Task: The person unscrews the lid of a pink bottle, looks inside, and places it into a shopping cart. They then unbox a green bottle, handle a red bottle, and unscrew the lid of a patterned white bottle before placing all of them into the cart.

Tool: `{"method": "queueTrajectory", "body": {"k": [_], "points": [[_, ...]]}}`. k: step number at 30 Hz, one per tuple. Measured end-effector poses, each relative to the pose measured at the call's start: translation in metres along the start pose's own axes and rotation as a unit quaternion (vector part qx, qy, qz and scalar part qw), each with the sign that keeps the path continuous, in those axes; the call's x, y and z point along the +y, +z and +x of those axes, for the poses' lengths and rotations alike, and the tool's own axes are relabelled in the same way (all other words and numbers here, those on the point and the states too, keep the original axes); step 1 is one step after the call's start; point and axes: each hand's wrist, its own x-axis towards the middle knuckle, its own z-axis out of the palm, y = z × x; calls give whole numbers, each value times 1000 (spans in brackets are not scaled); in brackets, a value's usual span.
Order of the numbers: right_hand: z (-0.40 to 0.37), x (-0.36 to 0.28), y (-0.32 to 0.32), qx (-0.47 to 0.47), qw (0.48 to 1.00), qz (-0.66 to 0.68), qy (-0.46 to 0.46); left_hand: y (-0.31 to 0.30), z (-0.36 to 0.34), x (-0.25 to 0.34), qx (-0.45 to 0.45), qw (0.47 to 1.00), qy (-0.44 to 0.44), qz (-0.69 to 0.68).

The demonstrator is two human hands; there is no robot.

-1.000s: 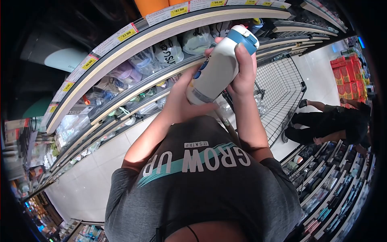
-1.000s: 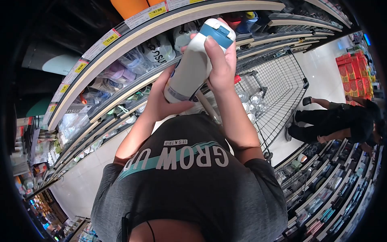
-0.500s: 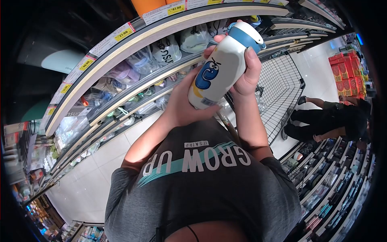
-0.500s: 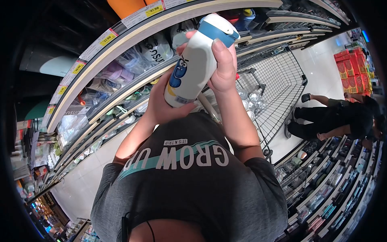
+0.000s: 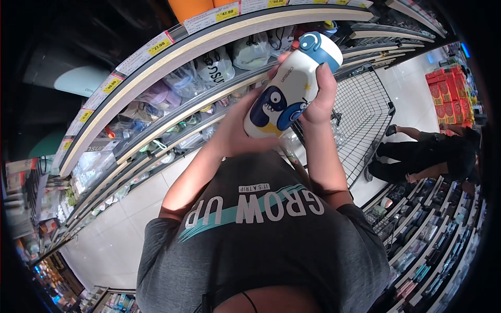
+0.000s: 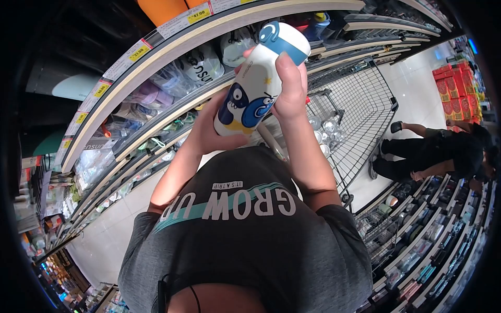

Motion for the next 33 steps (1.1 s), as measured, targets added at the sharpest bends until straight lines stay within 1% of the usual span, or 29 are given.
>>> {"method": "queueTrajectory", "body": {"k": [1, 2, 3, 5, 6, 8, 9, 10, 11, 12, 13, 15, 16, 18, 20, 22, 23, 24, 25, 26, 27, 28, 29, 30, 33], "points": [[-1, 1, 1, -17, 1000, 8, -3, 0, -1, 0, -23, 998, -39, -33], [-1, -1, 3, -16, 1000, -13, -6, 1, -1, 3, -19, 999, -27, 3], [-2, -2, 3, -14, 1000, -13, -7, 3, -2, 4, -20, 999, -28, 4], [-3, -4, 1, -37, 999, 8, -11, 8, -3, 3, 10, 999, -5, 39], [-2, -4, -1, -35, 999, 8, -13, 9, -2, 2, 7, 999, -5, 39], [0, -4, -8, -74, 997, 7, -21, 11, 0, 0, 13, 999, 19, 39], [-2, -3, -8, -73, 997, 6, -23, 12, 2, 1, 11, 999, 21, 39], [-4, -1, -7, -15, 998, -53, -29, 13, 4, 1, 41, 988, 25, 148], [-6, 3, -7, 43, 992, -112, -34, 14, 7, 2, 71, 964, 29, 253], [-6, 8, -8, 67, 975, -192, -92, 15, 8, 2, 99, 929, 32, 355], [-9, 12, -8, 68, 974, -194, -94, 15, 9, 0, 98, 929, 34, 354], [-16, 15, -6, 116, 968, -195, -105, 14, 8, -9, 104, 917, 62, 379], [-17, 12, -8, 110, 966, -210, -101, 15, 9, -11, 103, 917, 64, 379], [-15, 10, -8, 107, 966, -209, -105, 17, 12, -14, 114, 914, 103, 375], [-16, 7, -9, 108, 966, -211, -107, 16, 15, -17, 105, 915, 111, 374], [-18, 3, -10, 115, 962, -235, -76, 16, 16, -20, 98, 915, 118, 372], [-19, 3, -11, 119, 962, -235, -76, 16, 16, -23, 97, 916, 97, 377], [-19, 3, -14, 129, 953, -272, -37, 16, 15, -27, 95, 917, 75, 381], [-22, 4, -17, 143, 941, -308, 3, 16, 13, -33, 87, 918, 73, 379], [-23, 2, -21, 147, 937, -306, 83, 17, 9, -42, 100, 918, 60, 379], [-30, 4, -23, 159, 935, -306, 84, 17, 7, -50, 113, 917, 49, 379], [-37, 8, -24, 150, 935, -299, 114, 17, 3, -56, 98, 907, 29, 409], [-44, 12, -26, 141, 935, -292, 144, 18, 0, -61, 87, 909, 31, 406], [-51, 16, -32, 136, 947, -245, 158, 19, 0, -65, 71, 916, 35, 393], [-71, 20, -49, 161, 946, -217, 181, 28, 1, -74, 32, 928, 37, 370]]}}
